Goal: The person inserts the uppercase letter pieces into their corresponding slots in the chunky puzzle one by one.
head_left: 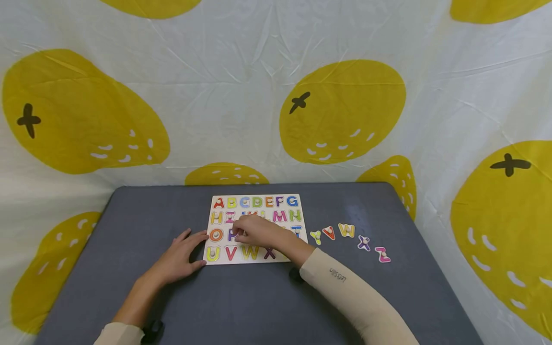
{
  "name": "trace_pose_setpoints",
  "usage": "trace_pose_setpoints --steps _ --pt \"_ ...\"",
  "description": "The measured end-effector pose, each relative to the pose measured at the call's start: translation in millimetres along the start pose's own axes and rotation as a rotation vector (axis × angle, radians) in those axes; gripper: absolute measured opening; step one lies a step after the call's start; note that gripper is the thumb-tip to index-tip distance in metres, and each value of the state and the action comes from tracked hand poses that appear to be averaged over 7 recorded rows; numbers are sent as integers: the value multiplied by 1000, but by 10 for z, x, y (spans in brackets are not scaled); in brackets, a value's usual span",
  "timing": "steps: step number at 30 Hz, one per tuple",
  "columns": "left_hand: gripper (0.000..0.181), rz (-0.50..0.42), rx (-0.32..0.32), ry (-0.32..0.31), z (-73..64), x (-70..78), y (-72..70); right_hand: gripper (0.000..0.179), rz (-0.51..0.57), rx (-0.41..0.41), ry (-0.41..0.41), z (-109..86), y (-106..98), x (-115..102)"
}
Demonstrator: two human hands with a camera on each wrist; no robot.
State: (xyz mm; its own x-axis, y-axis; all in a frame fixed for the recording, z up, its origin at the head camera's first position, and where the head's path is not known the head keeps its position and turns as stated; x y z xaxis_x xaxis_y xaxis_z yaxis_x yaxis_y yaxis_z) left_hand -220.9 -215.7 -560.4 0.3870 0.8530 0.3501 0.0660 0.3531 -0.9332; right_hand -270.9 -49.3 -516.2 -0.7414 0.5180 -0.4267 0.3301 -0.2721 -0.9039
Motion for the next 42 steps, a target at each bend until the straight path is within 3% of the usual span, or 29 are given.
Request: trace_pose_setpoints --steps 5,15,21,26,29,34,42 --pt "66 -5 -6 1 9 28 -2 12 3 53 8 -246 -158 217" --pt "66 -3 -16 -20 20 33 -23 12 11 185 56 -930 -593 721" --pt "66 -4 -4 -10 22 51 -40 15 7 238 152 -1343 -760 1054" --pt "65 2 -11 -21 -34 22 -14 15 1 252 237 -1661 -762 1338" --pt "65 7 -6 -31 -57 -4 -14 12 -35 263 236 -1800 -729 1456" --pt "66 8 -1 -35 -43 -7 -26 9 -99 273 198 -1954 -672 1543" --pt "67 -2 -36 -41 -8 4 7 14 -100 272 229 -2103 -583 1625"
Point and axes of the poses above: each hand's wrist, its own z-axis towards the middle knuckle, its own y-axis out of the palm, x = y × z, the point moved 9 cm from there along z, towards the middle knuckle, and after that the axes turned 4 degrees about z, right-handed, at the moved point
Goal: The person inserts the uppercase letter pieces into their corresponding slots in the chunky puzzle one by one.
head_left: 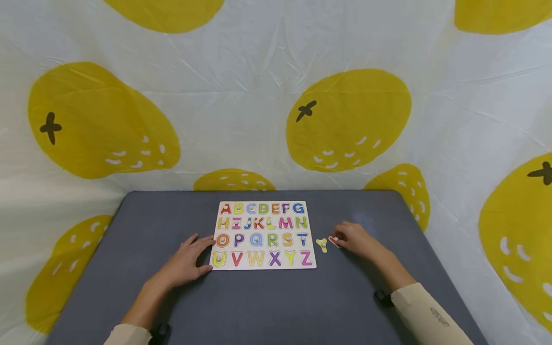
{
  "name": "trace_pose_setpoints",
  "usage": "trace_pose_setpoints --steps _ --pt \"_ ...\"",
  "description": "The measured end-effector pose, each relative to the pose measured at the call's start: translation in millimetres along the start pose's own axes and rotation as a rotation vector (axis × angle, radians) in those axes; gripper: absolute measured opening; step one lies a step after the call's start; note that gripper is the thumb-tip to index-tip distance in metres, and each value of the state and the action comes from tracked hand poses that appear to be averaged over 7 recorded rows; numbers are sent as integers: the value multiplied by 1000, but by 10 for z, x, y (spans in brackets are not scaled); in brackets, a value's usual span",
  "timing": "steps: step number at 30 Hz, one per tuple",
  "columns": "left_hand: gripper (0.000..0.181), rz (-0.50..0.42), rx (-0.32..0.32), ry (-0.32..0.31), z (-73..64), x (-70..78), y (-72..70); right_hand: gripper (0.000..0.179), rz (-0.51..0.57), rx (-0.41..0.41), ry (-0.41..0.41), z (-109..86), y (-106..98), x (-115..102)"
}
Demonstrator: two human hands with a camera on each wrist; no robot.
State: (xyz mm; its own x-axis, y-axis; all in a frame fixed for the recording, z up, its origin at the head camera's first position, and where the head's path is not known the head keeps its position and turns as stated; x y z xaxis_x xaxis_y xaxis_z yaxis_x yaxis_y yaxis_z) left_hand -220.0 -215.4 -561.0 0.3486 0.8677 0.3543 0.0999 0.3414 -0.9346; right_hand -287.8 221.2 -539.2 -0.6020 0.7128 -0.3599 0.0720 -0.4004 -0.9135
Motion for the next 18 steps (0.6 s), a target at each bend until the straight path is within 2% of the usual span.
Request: trace_pose_setpoints --steps 7,15,18 --pt "67 -3 -4 -2 -4 -14 31 15 5 25 -6 -39 15 15" --pt "67 -12 19 12 3 4 0 18 37 113 -130 -61 -45 -73" --pt "67 -12 20 13 -2 6 -9 18 40 114 -145 -51 -57 -83"
Point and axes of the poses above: each hand's wrist, its own z-axis towards the middle knuckle, its own y-axis out of the palm, x = y × z, the point moved 9 cm from there along z, towards the middle knuckle, and after that the axes turned 4 degrees about z, right-handed, at the moved point
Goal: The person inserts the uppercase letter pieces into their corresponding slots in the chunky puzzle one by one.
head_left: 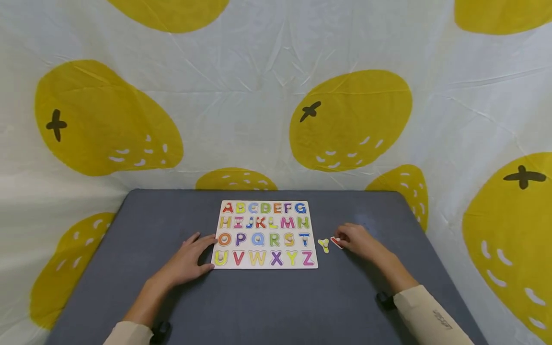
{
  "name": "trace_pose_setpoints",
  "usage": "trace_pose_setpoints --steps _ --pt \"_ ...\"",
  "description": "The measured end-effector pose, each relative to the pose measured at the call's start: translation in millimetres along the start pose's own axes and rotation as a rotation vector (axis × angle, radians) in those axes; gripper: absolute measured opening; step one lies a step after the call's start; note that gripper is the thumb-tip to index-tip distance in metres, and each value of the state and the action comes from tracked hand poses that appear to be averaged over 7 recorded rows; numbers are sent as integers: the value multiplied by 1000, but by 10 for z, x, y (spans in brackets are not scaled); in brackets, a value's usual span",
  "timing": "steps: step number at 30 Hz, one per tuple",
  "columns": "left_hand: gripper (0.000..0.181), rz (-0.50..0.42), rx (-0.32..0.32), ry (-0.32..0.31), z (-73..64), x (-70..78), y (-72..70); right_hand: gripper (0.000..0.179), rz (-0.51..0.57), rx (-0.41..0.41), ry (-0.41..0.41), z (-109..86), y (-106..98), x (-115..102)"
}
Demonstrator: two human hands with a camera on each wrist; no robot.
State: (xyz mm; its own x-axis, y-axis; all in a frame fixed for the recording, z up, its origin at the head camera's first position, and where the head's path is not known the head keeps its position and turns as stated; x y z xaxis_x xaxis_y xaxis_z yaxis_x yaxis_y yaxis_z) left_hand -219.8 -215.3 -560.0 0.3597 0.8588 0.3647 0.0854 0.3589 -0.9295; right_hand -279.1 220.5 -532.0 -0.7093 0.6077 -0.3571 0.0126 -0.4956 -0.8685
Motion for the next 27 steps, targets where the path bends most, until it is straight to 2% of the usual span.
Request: trace_pose_setpoints --steps 5,8,16,27 --pt "67 0 0 2 9 3 4 12 -10 -39 97 44 -38 63" --pt "67 7 5 1 14 -4 2 11 -22 -49 122 99 -72 48" --pt "68 2 2 5 6 -1 1 9 19 -98 126 270 -42 -176" --pt "67 19 -1 8 6 1 8 7 97 -184 74 656 308 -593"
Point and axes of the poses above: each hand's wrist, its own z-axis towards the middle knuckle, its own y-axis out of the palm, x = y × z, the point moved 9 cm from there along z, towards the middle knuckle, and after that the axes turned 4 degrees about z, right-handed, at the moved point
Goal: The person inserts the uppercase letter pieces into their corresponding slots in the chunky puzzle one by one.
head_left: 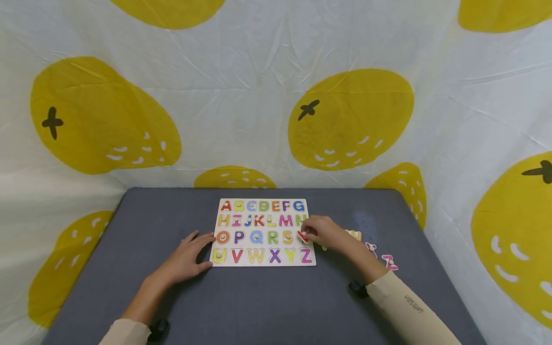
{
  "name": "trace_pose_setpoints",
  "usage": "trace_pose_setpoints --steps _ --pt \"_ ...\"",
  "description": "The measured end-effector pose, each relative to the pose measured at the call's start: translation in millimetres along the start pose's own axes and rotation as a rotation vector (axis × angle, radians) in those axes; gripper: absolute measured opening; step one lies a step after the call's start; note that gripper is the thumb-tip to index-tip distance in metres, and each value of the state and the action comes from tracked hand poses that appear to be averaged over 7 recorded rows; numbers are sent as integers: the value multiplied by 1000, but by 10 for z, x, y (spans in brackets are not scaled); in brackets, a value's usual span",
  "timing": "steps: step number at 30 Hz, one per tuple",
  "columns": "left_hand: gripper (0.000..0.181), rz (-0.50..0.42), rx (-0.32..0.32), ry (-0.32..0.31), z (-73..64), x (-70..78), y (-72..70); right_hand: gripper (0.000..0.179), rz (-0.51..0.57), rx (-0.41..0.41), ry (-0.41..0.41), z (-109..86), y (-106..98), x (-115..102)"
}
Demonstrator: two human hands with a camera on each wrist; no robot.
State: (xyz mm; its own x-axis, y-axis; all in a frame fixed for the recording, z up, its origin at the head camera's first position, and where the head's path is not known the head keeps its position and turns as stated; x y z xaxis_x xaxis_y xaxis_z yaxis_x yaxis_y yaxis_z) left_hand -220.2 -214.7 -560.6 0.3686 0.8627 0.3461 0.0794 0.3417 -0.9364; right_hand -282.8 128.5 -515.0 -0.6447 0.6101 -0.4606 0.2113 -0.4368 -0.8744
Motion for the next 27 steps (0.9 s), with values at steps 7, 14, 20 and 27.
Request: trace_pose_setpoints --steps 7,14,20,27 --pt "68 -5 3 -2 23 -9 -12 5 0 -22 -96 256 164 -353" --pt "67 -3 -7 -6 -6 -45 25 5 11 -58 -94 487 365 -703" --pt "67 -5 1 -4 -3 -51 25 4 -5 -121 -92 665 607 -925" --pt "67 -10 -6 -3 -5 -32 24 9 -64 -162 -165 804 839 -1138"
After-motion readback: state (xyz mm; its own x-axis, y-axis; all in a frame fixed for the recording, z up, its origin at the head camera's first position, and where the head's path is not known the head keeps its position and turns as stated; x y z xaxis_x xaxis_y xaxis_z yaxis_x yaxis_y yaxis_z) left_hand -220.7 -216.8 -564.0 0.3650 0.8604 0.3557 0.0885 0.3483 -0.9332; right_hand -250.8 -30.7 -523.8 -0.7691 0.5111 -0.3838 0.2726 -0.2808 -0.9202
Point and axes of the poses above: each hand's wrist, its own z-axis towards the middle knuckle, its own y-axis out of the palm, x = y × z, the point moved 9 cm from there along z, towards the middle knuckle, and after that the axes turned 4 degrees about z, right-handed, at the moved point
